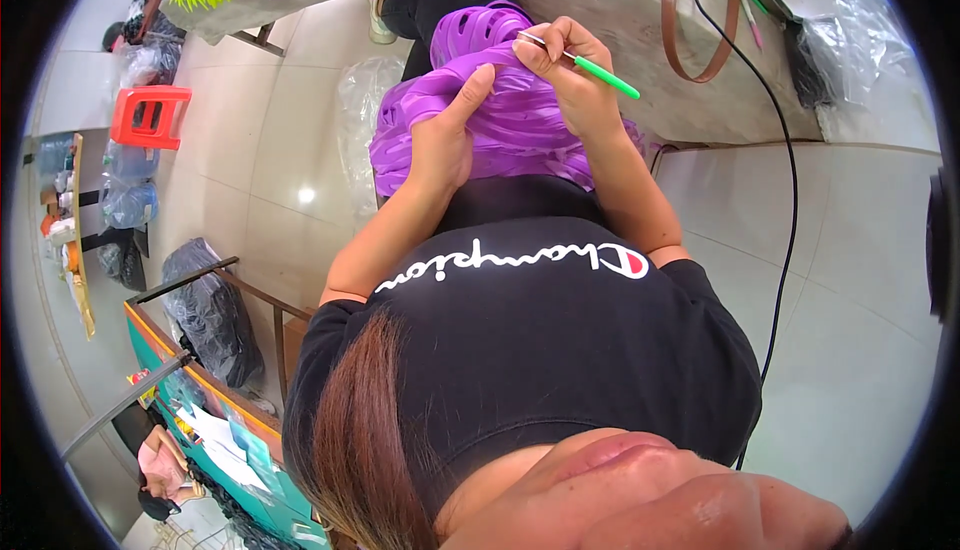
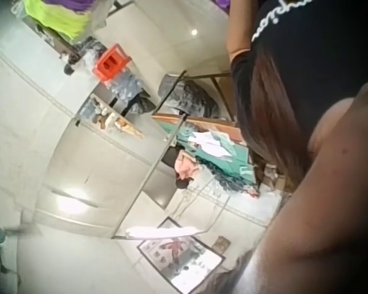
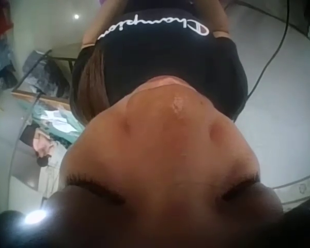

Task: Using a hook tool to repair or finish threads on a purple fabric garment.

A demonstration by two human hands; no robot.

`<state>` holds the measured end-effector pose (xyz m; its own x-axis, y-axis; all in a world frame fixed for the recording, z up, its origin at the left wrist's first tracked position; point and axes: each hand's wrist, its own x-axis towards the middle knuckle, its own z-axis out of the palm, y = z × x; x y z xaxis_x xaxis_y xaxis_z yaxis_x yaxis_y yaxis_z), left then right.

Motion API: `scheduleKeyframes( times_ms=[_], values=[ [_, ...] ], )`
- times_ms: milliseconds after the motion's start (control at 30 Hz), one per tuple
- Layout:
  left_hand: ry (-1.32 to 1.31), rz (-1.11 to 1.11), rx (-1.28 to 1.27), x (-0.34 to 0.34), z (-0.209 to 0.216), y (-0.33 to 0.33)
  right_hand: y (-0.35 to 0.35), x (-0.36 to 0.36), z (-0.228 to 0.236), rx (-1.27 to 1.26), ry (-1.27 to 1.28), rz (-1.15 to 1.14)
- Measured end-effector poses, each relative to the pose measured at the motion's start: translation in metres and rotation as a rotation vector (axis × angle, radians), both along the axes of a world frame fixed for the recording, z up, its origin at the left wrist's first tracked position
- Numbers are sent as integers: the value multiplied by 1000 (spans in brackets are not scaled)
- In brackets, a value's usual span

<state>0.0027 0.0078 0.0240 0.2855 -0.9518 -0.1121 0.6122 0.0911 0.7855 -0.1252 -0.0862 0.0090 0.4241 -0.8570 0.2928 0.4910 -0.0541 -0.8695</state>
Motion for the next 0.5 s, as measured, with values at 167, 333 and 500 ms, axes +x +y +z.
scheduleKeyframes(
  times_ms=[167,333,500],
  values=[
    [-50,52,19,0,-8,-2,4,3,4,-9,31,5],
    [-127,30,-39,-2,-4,-1,9,3,12,-143,277,-12],
    [-506,8,-50,3,-11,-3,3,1,8,-47,176,5]
  ],
)
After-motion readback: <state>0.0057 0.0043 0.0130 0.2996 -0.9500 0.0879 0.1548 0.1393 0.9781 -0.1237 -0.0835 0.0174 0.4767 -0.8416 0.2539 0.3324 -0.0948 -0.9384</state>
